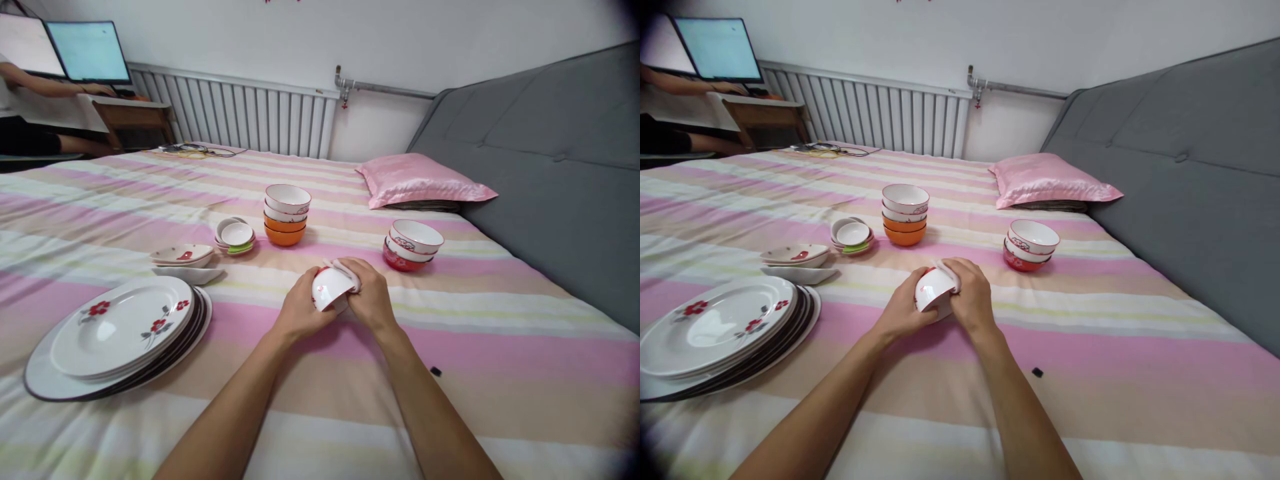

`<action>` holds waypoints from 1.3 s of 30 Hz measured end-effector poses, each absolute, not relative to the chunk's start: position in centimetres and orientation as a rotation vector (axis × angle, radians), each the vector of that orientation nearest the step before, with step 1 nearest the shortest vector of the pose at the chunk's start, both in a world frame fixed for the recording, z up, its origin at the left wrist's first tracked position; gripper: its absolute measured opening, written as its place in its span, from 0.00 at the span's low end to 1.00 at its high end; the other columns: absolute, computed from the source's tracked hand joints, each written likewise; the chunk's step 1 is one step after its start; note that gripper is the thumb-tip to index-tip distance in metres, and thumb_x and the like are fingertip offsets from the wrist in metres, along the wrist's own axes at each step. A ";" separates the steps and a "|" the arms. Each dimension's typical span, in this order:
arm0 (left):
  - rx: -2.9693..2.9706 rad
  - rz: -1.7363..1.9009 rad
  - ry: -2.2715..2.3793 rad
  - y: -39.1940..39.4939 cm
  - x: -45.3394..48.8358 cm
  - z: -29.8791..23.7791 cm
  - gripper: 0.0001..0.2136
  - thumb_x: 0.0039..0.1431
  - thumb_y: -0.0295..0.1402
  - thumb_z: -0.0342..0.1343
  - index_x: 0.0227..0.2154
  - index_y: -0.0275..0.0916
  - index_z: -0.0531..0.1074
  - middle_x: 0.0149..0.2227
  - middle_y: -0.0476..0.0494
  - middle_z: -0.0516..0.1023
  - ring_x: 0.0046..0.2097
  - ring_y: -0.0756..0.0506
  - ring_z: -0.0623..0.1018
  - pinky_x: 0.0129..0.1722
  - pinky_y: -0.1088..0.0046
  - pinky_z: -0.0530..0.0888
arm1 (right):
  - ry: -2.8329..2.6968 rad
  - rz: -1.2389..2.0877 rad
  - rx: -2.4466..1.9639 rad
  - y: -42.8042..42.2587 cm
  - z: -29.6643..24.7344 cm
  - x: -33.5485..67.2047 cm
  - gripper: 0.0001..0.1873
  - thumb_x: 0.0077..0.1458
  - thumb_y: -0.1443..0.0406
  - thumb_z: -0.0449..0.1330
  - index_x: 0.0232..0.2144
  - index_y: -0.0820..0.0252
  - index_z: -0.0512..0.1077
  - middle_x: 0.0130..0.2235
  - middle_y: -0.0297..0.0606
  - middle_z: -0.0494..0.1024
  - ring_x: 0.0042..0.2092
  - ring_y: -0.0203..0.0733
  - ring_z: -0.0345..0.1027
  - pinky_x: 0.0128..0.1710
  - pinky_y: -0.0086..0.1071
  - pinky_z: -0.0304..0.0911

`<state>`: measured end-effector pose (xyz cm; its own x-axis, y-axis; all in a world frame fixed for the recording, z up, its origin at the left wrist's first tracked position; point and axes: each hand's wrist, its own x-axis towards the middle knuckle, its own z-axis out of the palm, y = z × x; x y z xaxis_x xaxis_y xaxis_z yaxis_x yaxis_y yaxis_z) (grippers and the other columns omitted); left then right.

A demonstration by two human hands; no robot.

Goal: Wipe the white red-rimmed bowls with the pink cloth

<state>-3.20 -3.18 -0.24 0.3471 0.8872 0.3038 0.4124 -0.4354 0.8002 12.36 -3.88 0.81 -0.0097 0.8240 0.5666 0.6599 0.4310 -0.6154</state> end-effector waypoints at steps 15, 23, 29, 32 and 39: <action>2.088 0.954 1.205 -3.5 -3.1 -0.7 0.21 0.45 0.33 0.58 0.45 0.40 0.64 0.42 0.41 0.74 0.42 0.40 0.75 0.38 0.65 0.71 | -2.023 -0.087 -1.388 -5.3 2.4 10.7 0.22 0.46 0.74 0.55 0.43 0.51 0.75 0.49 0.35 0.75 0.55 0.50 0.62 0.54 0.44 0.55; 2.195 0.832 1.192 -3.5 -3.4 -0.2 0.34 0.39 0.31 0.60 0.54 0.41 0.57 0.50 0.40 0.71 0.48 0.38 0.73 0.45 0.63 0.70 | -1.743 0.342 -1.311 -3.4 0.9 14.1 0.26 0.40 0.74 0.54 0.44 0.57 0.74 0.46 0.39 0.77 0.48 0.46 0.70 0.49 0.38 0.64; 2.263 0.823 1.067 -3.5 -3.5 0.0 0.39 0.38 0.32 0.62 0.57 0.40 0.54 0.54 0.38 0.67 0.53 0.37 0.69 0.51 0.60 0.68 | -1.660 0.590 -1.299 -3.0 0.5 15.6 0.23 0.43 0.71 0.56 0.44 0.57 0.74 0.46 0.40 0.78 0.47 0.48 0.72 0.47 0.38 0.65; 2.209 0.819 0.934 -3.4 -3.6 -0.2 0.44 0.38 0.34 0.65 0.60 0.39 0.52 0.57 0.36 0.64 0.57 0.35 0.66 0.56 0.58 0.64 | -1.678 0.649 -1.271 -2.9 0.2 16.5 0.24 0.43 0.71 0.56 0.46 0.58 0.73 0.46 0.40 0.78 0.46 0.47 0.72 0.47 0.38 0.64; 1.942 0.728 0.895 -2.9 -4.0 -1.3 0.53 0.32 0.37 0.70 0.62 0.39 0.47 0.60 0.34 0.61 0.58 0.34 0.65 0.55 0.57 0.66 | -1.611 0.843 -1.185 -2.9 -0.1 17.1 0.23 0.45 0.71 0.54 0.46 0.56 0.72 0.46 0.37 0.77 0.46 0.44 0.70 0.47 0.36 0.62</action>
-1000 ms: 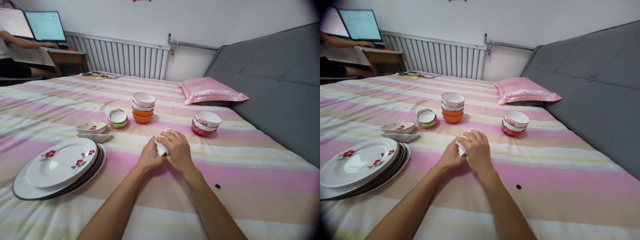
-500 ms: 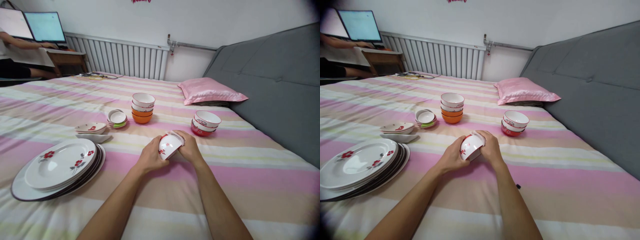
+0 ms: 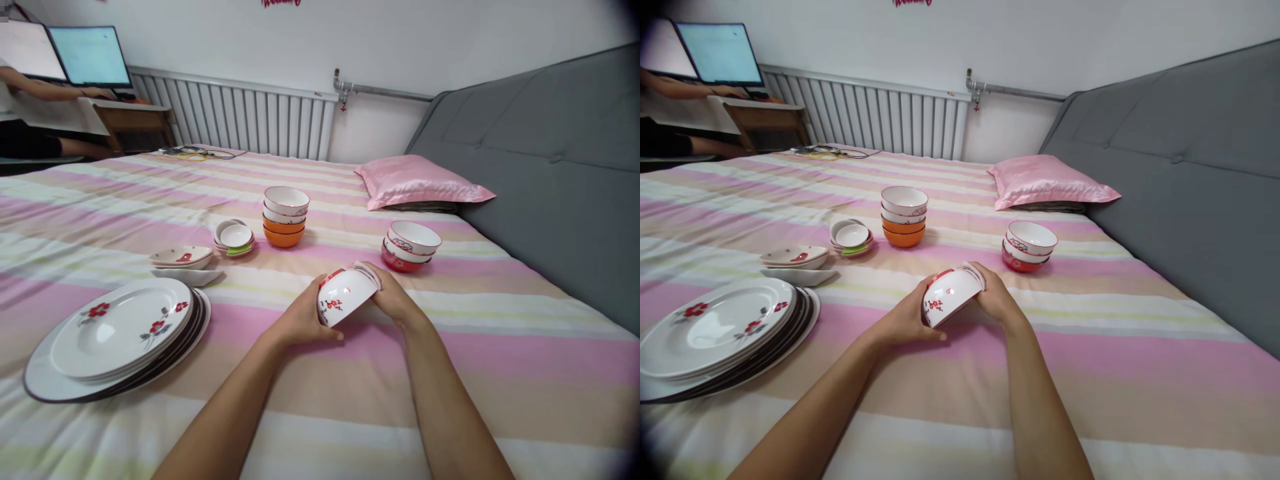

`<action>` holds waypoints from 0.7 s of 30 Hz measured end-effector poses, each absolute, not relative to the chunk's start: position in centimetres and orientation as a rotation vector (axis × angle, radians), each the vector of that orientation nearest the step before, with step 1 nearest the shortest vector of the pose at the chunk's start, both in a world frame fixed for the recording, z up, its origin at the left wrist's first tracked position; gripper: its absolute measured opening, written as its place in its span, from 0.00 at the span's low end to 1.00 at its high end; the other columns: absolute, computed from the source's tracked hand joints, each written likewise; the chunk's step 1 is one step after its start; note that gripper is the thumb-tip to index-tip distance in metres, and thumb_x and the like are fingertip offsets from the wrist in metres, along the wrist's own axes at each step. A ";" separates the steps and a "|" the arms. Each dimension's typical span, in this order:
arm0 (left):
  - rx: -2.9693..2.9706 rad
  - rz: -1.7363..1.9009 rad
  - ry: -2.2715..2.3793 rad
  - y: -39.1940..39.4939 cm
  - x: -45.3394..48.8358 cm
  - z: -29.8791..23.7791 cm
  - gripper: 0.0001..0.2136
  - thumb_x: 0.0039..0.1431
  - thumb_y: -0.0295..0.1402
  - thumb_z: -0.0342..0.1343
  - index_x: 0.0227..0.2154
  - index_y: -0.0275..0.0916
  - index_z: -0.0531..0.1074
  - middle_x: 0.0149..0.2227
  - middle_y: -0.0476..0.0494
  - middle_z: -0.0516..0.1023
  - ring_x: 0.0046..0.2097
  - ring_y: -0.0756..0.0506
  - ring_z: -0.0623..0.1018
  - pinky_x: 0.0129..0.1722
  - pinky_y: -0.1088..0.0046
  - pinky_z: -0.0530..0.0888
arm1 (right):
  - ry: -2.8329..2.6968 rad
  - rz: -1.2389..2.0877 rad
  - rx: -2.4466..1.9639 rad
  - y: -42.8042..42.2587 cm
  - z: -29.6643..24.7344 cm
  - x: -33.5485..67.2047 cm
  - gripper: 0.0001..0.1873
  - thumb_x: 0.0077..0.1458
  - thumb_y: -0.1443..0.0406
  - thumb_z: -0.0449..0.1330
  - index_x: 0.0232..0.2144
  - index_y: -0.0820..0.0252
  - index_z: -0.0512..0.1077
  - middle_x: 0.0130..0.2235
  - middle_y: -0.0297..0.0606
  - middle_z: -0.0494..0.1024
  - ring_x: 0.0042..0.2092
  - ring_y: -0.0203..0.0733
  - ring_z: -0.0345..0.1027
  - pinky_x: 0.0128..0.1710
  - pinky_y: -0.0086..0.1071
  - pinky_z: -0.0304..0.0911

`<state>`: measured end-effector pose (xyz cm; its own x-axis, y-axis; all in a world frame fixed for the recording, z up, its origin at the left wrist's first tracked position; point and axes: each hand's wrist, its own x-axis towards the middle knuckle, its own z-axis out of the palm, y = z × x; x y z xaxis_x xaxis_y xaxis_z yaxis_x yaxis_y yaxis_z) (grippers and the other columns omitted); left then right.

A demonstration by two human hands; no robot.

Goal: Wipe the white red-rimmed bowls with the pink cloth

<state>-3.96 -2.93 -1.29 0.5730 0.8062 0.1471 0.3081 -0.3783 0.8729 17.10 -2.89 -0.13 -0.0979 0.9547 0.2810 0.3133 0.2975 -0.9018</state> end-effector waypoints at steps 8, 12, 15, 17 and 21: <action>2.130 0.825 1.060 -3.3 -3.7 -0.1 0.30 0.36 0.34 0.64 0.47 0.40 0.64 0.41 0.44 0.75 0.40 0.42 0.75 0.36 0.69 0.70 | -1.512 0.951 -1.154 -3.0 -0.1 16.6 0.20 0.45 0.68 0.57 0.43 0.57 0.73 0.41 0.34 0.78 0.41 0.43 0.70 0.42 0.34 0.62; 2.153 0.865 1.087 -3.6 -3.7 0.5 0.27 0.36 0.34 0.63 0.43 0.41 0.65 0.38 0.45 0.75 0.37 0.43 0.75 0.33 0.71 0.69 | -1.519 0.989 -1.151 -3.2 -0.1 16.3 0.18 0.45 0.67 0.57 0.42 0.56 0.72 0.40 0.33 0.78 0.41 0.42 0.70 0.40 0.33 0.61; 2.146 0.859 1.098 -3.7 -3.7 0.6 0.26 0.35 0.34 0.62 0.42 0.40 0.65 0.36 0.46 0.75 0.35 0.44 0.75 0.31 0.72 0.68 | -1.516 1.007 -1.156 -3.2 0.0 16.2 0.18 0.45 0.68 0.57 0.42 0.55 0.71 0.40 0.32 0.78 0.41 0.42 0.70 0.40 0.32 0.61; 2.127 0.838 1.090 -3.6 -3.7 0.6 0.26 0.36 0.33 0.62 0.43 0.40 0.65 0.35 0.47 0.75 0.33 0.45 0.74 0.30 0.72 0.68 | -1.524 1.002 -1.162 -3.2 0.0 16.2 0.19 0.45 0.68 0.58 0.43 0.55 0.71 0.40 0.33 0.78 0.41 0.43 0.70 0.40 0.33 0.61; 2.106 0.828 1.082 -3.5 -3.8 0.5 0.27 0.35 0.33 0.62 0.44 0.40 0.65 0.35 0.48 0.74 0.34 0.45 0.74 0.31 0.72 0.69 | -1.570 0.946 -1.181 -3.1 -0.1 16.3 0.19 0.45 0.68 0.58 0.43 0.56 0.71 0.43 0.35 0.77 0.44 0.44 0.70 0.42 0.35 0.62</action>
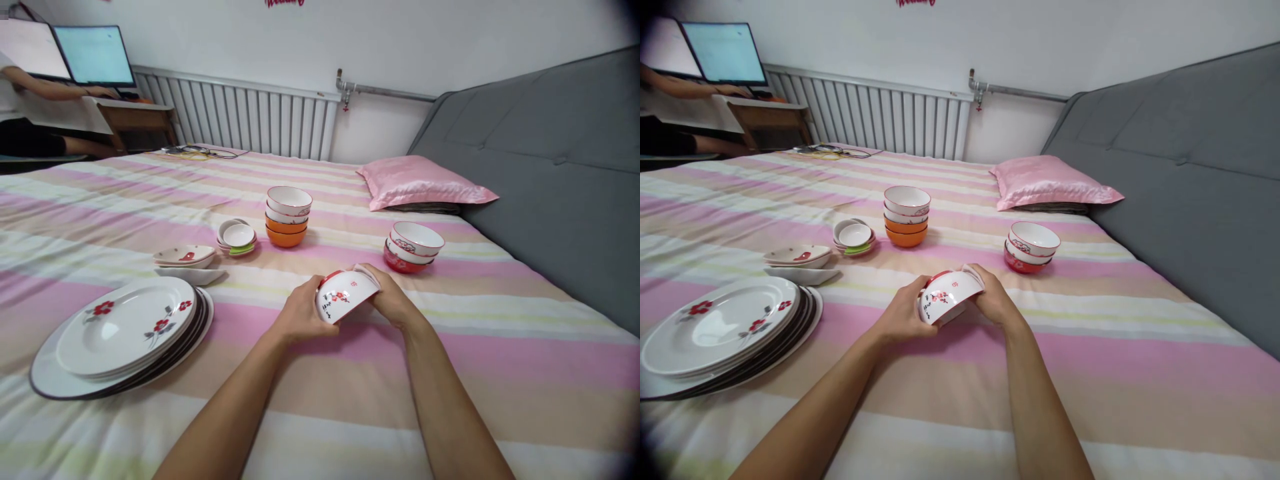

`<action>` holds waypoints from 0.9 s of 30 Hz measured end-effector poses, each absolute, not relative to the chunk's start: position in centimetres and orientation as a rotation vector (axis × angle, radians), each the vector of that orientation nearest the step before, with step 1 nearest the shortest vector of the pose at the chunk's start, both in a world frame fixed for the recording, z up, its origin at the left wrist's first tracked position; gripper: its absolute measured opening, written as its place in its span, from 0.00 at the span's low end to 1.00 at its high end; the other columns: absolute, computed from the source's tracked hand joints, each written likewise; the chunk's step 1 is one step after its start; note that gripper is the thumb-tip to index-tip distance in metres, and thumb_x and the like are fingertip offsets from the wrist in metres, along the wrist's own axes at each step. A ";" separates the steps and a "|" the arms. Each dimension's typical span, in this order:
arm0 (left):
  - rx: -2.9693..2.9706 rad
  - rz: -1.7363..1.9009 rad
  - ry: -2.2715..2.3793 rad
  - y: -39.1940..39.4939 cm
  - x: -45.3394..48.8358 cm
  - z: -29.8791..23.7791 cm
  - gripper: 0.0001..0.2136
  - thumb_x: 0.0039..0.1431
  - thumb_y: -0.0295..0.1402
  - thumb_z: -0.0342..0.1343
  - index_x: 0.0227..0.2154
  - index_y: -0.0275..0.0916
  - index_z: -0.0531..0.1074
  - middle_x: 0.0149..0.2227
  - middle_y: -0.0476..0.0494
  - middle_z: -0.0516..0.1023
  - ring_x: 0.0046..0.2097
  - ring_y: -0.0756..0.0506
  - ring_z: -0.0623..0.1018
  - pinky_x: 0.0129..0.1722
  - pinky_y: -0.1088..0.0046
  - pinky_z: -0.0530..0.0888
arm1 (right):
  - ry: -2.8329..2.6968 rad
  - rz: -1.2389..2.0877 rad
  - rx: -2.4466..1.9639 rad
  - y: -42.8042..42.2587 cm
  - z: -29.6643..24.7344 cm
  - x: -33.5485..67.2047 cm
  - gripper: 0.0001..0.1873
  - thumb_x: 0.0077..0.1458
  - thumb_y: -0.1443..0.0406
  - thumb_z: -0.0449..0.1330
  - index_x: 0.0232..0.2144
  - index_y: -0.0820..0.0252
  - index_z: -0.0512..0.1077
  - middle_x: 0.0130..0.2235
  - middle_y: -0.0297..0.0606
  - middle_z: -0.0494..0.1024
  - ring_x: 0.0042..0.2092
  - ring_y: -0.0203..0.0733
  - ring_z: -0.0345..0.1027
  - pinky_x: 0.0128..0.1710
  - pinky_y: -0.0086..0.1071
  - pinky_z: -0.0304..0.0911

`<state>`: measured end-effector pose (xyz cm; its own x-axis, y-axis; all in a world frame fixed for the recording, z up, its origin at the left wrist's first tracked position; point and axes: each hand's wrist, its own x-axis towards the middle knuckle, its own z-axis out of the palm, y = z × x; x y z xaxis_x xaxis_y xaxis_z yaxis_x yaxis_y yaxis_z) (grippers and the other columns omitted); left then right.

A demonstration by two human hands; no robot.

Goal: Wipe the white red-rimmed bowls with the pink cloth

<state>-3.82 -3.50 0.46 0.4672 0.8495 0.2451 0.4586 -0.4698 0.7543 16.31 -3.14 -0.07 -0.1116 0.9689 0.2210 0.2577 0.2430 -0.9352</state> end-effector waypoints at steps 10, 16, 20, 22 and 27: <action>2.090 0.802 1.107 -3.5 -3.9 0.5 0.27 0.35 0.33 0.63 0.43 0.39 0.64 0.36 0.45 0.75 0.34 0.43 0.74 0.31 0.71 0.69 | -1.792 0.669 -1.244 -4.4 2.2 15.2 0.23 0.44 0.73 0.55 0.45 0.57 0.70 0.47 0.39 0.75 0.48 0.44 0.69 0.47 0.36 0.62; 2.080 0.801 1.131 -3.5 -3.9 0.4 0.25 0.35 0.33 0.63 0.41 0.39 0.65 0.36 0.45 0.75 0.35 0.43 0.74 0.32 0.70 0.69 | -2.060 0.232 -1.345 -5.2 3.3 13.8 0.26 0.41 0.77 0.52 0.45 0.58 0.70 0.45 0.43 0.75 0.46 0.47 0.67 0.45 0.39 0.61; 2.088 0.801 1.157 -3.5 -3.9 0.2 0.24 0.36 0.31 0.62 0.40 0.40 0.65 0.36 0.46 0.74 0.34 0.44 0.74 0.30 0.71 0.68 | -2.154 0.057 -1.394 -5.6 3.3 12.9 0.27 0.42 0.77 0.53 0.46 0.57 0.69 0.49 0.43 0.74 0.50 0.49 0.64 0.47 0.41 0.58; 2.098 0.810 1.154 -3.5 -3.8 0.1 0.23 0.36 0.31 0.62 0.39 0.40 0.64 0.36 0.47 0.74 0.34 0.45 0.73 0.30 0.72 0.68 | -2.180 -0.003 -1.408 -5.9 3.4 12.3 0.24 0.45 0.76 0.54 0.45 0.56 0.69 0.49 0.41 0.74 0.50 0.50 0.63 0.47 0.41 0.56; 2.102 0.836 1.143 -3.5 -3.7 -0.3 0.21 0.37 0.32 0.62 0.37 0.40 0.63 0.35 0.47 0.74 0.34 0.45 0.74 0.31 0.72 0.68 | -2.210 -0.136 -1.448 -6.5 3.7 11.3 0.21 0.48 0.76 0.54 0.43 0.53 0.70 0.48 0.39 0.75 0.51 0.51 0.61 0.46 0.42 0.54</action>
<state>-3.68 -3.45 -0.31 0.4314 0.8693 0.2413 0.4930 -0.4512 0.7439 11.26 -6.50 3.69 -0.3167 0.8347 0.4506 0.8837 0.4323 -0.1796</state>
